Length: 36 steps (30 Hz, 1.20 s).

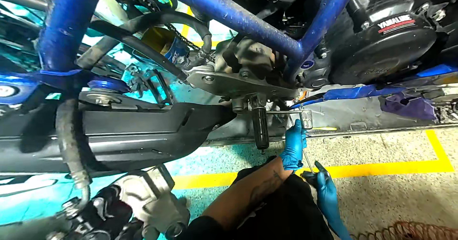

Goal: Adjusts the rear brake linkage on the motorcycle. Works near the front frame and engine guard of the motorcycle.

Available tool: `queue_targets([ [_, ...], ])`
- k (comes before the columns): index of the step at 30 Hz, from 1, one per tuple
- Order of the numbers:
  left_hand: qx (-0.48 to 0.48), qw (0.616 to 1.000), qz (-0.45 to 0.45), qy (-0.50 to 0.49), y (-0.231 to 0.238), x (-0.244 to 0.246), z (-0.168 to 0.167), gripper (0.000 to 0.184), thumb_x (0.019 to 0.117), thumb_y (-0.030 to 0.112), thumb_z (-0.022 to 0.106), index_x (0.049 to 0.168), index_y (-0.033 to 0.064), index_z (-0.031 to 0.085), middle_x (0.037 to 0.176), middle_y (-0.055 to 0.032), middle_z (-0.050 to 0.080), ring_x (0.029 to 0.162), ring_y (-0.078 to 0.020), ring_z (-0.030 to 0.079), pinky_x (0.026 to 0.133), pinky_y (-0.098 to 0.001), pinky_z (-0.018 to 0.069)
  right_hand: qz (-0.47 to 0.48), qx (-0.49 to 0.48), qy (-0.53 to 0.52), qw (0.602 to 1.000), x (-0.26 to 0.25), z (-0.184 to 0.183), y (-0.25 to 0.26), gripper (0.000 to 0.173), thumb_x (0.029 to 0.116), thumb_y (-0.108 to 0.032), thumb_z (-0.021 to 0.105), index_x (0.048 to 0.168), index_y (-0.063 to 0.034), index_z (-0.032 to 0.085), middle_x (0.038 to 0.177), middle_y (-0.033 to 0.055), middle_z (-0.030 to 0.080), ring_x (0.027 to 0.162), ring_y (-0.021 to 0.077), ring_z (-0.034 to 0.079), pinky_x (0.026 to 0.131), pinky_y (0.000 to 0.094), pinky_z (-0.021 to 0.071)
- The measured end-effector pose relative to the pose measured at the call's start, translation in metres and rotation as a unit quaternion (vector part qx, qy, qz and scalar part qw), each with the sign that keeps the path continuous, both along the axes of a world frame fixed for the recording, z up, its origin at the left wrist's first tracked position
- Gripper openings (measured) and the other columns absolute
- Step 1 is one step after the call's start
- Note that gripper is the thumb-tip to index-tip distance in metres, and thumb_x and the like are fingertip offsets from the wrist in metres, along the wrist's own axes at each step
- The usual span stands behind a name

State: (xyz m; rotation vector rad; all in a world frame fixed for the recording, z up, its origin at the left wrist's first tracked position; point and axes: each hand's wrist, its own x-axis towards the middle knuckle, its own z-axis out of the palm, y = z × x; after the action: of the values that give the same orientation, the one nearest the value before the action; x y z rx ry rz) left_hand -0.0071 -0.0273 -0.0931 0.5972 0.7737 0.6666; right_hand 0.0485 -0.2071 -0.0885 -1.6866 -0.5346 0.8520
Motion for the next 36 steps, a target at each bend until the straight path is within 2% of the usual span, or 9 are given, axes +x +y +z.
queue_targets([
  [3,-0.056,0.986,-0.008,0.156,-0.005,-0.001,0.055,0.044,0.1081,0.055,0.037,0.084,0.0197,0.051,0.057,0.0062,0.029,0.042,-0.0062,0.023,0.041,-0.0210,0.0227,-0.094,-0.332,0.203,0.916,0.004,0.072,0.056,0.041,0.1147,-0.018,0.022,0.129,-0.0027,0.057,0.078,0.0106,0.060,0.063,0.0217,0.060,0.063,0.0346,0.0538],
  [6,-0.068,0.989,0.035,0.126,0.004,0.010,0.070,0.046,0.1107,0.049,0.034,0.082,0.0160,0.049,0.055,0.0066,0.031,0.041,-0.0044,0.025,0.039,-0.0192,0.0237,-0.008,-0.155,-0.119,0.981,-0.001,0.005,0.002,0.039,0.1037,-0.005,0.047,0.141,0.0053,0.054,0.111,0.0151,0.071,0.091,0.0214,0.071,0.081,0.0387,0.0592],
  [9,-0.072,0.989,0.048,0.119,0.005,0.014,0.075,0.045,0.1114,0.047,0.032,0.083,0.0163,0.048,0.054,0.0069,0.030,0.040,-0.0042,0.026,0.039,-0.0189,0.0240,0.084,-0.021,-0.410,0.908,0.007,-0.023,-0.015,0.065,0.0920,-0.028,0.061,0.141,0.0143,0.051,0.132,0.0304,0.064,0.116,0.0437,0.067,0.100,0.0557,0.0524],
  [12,-0.021,0.991,0.002,0.130,-0.001,0.000,0.071,0.043,0.1091,0.054,0.034,0.088,0.0201,0.050,0.057,0.0065,0.029,0.042,-0.0054,0.025,0.040,-0.0201,0.0243,-0.015,0.027,-0.039,0.999,-0.006,-0.012,0.007,0.043,0.1048,-0.011,0.039,0.139,0.0134,0.047,0.100,0.0077,0.075,0.089,0.0113,0.074,0.082,0.0282,0.0621],
  [16,0.010,0.993,-0.022,0.114,-0.002,-0.012,0.064,0.042,0.1094,0.053,0.032,0.091,0.0205,0.051,0.059,0.0056,0.031,0.044,-0.0067,0.028,0.042,-0.0216,0.0266,-0.115,-0.131,0.306,0.936,0.002,0.001,0.035,0.050,0.1144,-0.034,0.023,0.123,-0.0031,0.061,0.058,0.0015,0.048,0.043,0.0126,0.043,0.043,0.0286,0.0431],
  [22,-0.010,0.995,0.004,0.094,0.003,-0.003,0.071,0.043,0.1098,0.052,0.030,0.085,0.0213,0.047,0.057,0.0066,0.028,0.043,-0.0067,0.025,0.042,-0.0212,0.0254,0.048,-0.035,-0.325,0.944,0.000,-0.020,-0.012,0.063,0.0970,-0.027,0.056,0.145,0.0124,0.047,0.131,0.0240,0.067,0.118,0.0368,0.068,0.101,0.0523,0.0531],
  [28,-0.059,0.990,0.098,0.084,0.024,0.018,0.070,0.043,0.1128,0.036,0.034,0.077,0.0159,0.046,0.052,0.0064,0.034,0.039,-0.0045,0.031,0.039,-0.0190,0.0291,-0.129,-0.089,0.283,0.946,0.002,0.000,0.031,0.049,0.1144,-0.030,0.024,0.127,-0.0015,0.062,0.058,0.0041,0.052,0.046,0.0152,0.051,0.048,0.0323,0.0495],
  [33,-0.066,0.991,0.100,0.060,0.025,0.018,0.074,0.046,0.1127,0.038,0.033,0.073,0.0167,0.045,0.051,0.0069,0.034,0.039,-0.0041,0.031,0.038,-0.0185,0.0278,0.057,-0.090,-0.368,0.924,0.001,-0.022,-0.017,0.058,0.0971,-0.029,0.054,0.143,0.0065,0.054,0.131,0.0227,0.067,0.116,0.0380,0.068,0.098,0.0549,0.0530],
  [36,-0.059,0.992,0.101,0.051,0.026,0.017,0.074,0.047,0.1129,0.037,0.032,0.073,0.0168,0.046,0.051,0.0070,0.034,0.039,-0.0042,0.031,0.039,-0.0186,0.0283,-0.018,0.011,-0.108,0.994,-0.008,-0.017,-0.005,0.049,0.1055,-0.019,0.045,0.143,0.0131,0.047,0.117,0.0117,0.073,0.108,0.0153,0.071,0.098,0.0321,0.0572],
])
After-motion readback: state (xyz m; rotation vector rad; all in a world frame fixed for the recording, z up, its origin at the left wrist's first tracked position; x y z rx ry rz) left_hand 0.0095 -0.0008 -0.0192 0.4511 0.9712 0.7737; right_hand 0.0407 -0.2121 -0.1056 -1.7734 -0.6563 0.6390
